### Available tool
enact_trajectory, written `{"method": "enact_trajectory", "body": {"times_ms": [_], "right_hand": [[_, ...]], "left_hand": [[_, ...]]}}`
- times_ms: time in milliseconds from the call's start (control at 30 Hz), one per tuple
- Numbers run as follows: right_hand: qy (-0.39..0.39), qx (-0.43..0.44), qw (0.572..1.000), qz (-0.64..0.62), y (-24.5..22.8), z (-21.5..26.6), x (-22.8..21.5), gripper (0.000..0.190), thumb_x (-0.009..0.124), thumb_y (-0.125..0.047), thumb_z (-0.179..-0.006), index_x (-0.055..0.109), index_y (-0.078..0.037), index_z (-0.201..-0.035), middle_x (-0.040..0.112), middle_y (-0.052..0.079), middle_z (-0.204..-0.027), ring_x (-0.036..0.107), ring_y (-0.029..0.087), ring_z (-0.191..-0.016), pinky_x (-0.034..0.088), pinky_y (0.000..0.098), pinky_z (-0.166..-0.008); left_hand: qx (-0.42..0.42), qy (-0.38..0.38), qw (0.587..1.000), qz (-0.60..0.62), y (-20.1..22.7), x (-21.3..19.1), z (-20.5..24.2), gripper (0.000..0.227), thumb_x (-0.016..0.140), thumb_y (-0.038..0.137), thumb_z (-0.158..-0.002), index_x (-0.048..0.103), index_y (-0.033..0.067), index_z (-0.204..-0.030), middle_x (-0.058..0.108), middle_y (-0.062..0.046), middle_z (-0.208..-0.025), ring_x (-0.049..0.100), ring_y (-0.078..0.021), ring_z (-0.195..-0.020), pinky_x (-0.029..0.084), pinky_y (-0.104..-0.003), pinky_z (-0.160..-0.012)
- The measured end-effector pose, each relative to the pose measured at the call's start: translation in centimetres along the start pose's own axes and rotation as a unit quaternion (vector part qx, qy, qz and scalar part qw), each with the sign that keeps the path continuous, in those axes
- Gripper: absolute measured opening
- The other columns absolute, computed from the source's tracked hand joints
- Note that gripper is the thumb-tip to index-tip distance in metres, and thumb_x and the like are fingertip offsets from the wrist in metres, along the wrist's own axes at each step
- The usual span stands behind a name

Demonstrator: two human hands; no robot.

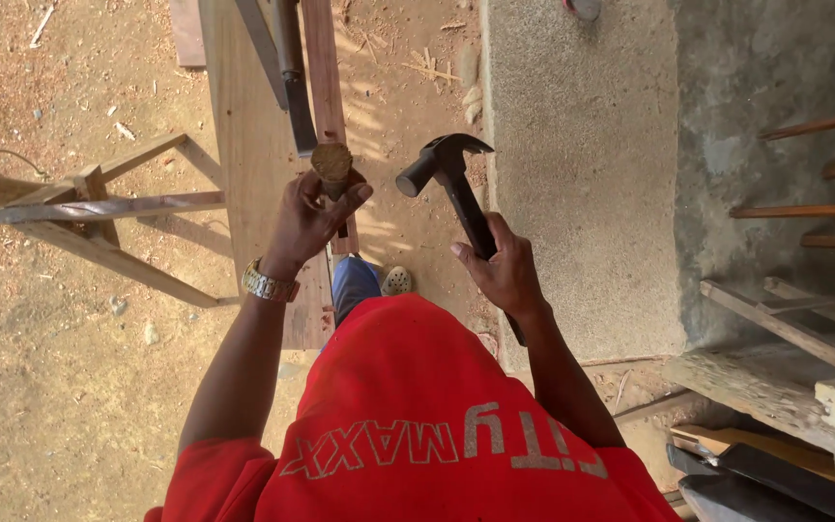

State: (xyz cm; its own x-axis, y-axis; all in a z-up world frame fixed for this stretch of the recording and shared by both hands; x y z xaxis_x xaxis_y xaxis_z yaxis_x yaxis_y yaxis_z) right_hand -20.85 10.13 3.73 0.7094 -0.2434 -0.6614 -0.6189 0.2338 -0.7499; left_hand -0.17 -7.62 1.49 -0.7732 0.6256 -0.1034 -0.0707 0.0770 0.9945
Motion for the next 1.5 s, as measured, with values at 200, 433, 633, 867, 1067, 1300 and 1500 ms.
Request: {"method": "enact_trajectory", "body": {"times_ms": [200, 433, 633, 867, 1067, 1300, 1500], "right_hand": [[0.019, -0.020, 0.998, -0.062, 0.8, 0.8, 1.6, 0.039, 0.080, -0.030, -0.096, 0.059, -0.005, -0.118, 0.062, 0.005, -0.076, 0.063, 0.015, -0.066, 0.052, 0.0326, -0.059], [-0.048, -0.017, 0.946, -0.319, -8.2, -4.9, 2.3, 0.038, 0.073, -0.025, -0.095, 0.054, -0.007, -0.122, 0.071, -0.002, -0.115, 0.050, 0.007, -0.053, 0.043, 0.0267, -0.048], [-0.032, -0.192, 0.953, -0.234, -14.2, -8.1, 4.5, 0.042, 0.073, -0.024, -0.103, 0.053, -0.006, -0.136, 0.070, 0.002, -0.098, 0.059, 0.010, -0.075, 0.053, 0.0292, -0.069], [-0.078, -0.253, 0.928, -0.263, -17.2, -8.8, 5.5, 0.034, 0.070, -0.025, -0.106, 0.055, -0.006, -0.130, 0.072, 0.002, -0.104, 0.071, 0.010, -0.093, 0.059, 0.0276, -0.081], [-0.088, -0.208, 0.939, -0.259, -14.9, -9.8, 5.9, 0.029, 0.073, -0.022, -0.104, 0.057, -0.006, -0.123, 0.071, 0.000, -0.095, 0.064, 0.008, -0.083, 0.055, 0.0267, -0.075], [-0.104, -0.203, 0.926, -0.299, -14.8, -10.1, 4.6, 0.021, 0.070, -0.019, -0.107, 0.056, -0.007, -0.116, 0.072, 0.003, -0.101, 0.063, 0.006, -0.078, 0.050, 0.0248, -0.062], [-0.152, -0.172, 0.925, -0.304, -15.2, -9.9, 4.0, 0.019, 0.064, -0.016, -0.114, 0.049, -0.005, -0.120, 0.074, 0.008, -0.112, 0.057, 0.003, -0.061, 0.042, 0.0205, -0.046]], "left_hand": [[0.079, 0.050, 0.994, -0.054, -0.4, 0.0, 1.5, 0.019, 0.072, 0.018, -0.104, 0.069, 0.0036, -0.116, 0.073, -0.003, -0.098, 0.068, -0.0071, -0.083, 0.055, -0.025, -0.068], [0.033, 0.072, 0.991, -0.111, 0.1, 0.4, 2.2, 0.015, 0.066, 0.013, -0.102, 0.072, 0.0052, -0.114, 0.070, -0.007, -0.095, 0.064, -0.0112, -0.069, 0.052, -0.028, -0.057], [0.037, 0.083, 0.984, -0.154, -4.2, 0.1, 3.0, 0.011, 0.072, 0.012, -0.106, 0.068, 0.0007, -0.105, 0.066, -0.011, -0.089, 0.062, -0.0165, -0.074, 0.052, -0.031, -0.065], [0.103, 0.086, 0.989, -0.059, 0.5, -1.9, 6.1, 0.021, 0.065, 0.004, -0.098, 0.066, -0.0037, -0.117, 0.067, -0.008, -0.113, 0.070, -0.0156, -0.092, 0.061, -0.033, -0.074], [-0.165, 0.014, 0.957, 0.239, -13.7, -4.7, 16.1, 0.024, 0.060, 0.023, -0.106, 0.055, 0.0079, -0.087, 0.049, 0.002, -0.073, 0.044, -0.0086, -0.057, 0.037, -0.026, -0.047], [-0.047, -0.001, 0.838, -0.544, -7.5, -4.9, 13.9, 0.041, 0.054, 0.030, -0.108, 0.057, 0.0124, -0.071, 0.055, 0.000, -0.058, 0.047, -0.0122, -0.044, 0.041, -0.031, -0.042], [0.158, 0.028, 0.813, -0.559, 1.0, -0.6, 9.1, 0.025, 0.065, 0.029, -0.100, 0.062, 0.0124, -0.081, 0.057, -0.004, -0.064, 0.060, -0.0213, -0.059, 0.048, -0.041, -0.055]]}}
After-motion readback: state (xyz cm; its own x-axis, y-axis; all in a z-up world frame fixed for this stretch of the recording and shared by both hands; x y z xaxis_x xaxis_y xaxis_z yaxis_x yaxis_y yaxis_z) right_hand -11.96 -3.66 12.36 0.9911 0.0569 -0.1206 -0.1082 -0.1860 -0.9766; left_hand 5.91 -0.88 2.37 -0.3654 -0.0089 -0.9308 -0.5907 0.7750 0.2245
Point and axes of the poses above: each hand's wrist, its own z-axis away from the middle knuckle, its own x-axis out of the palm, y = z × x, the point moved 10 cm from there along -z, towards the middle knuckle
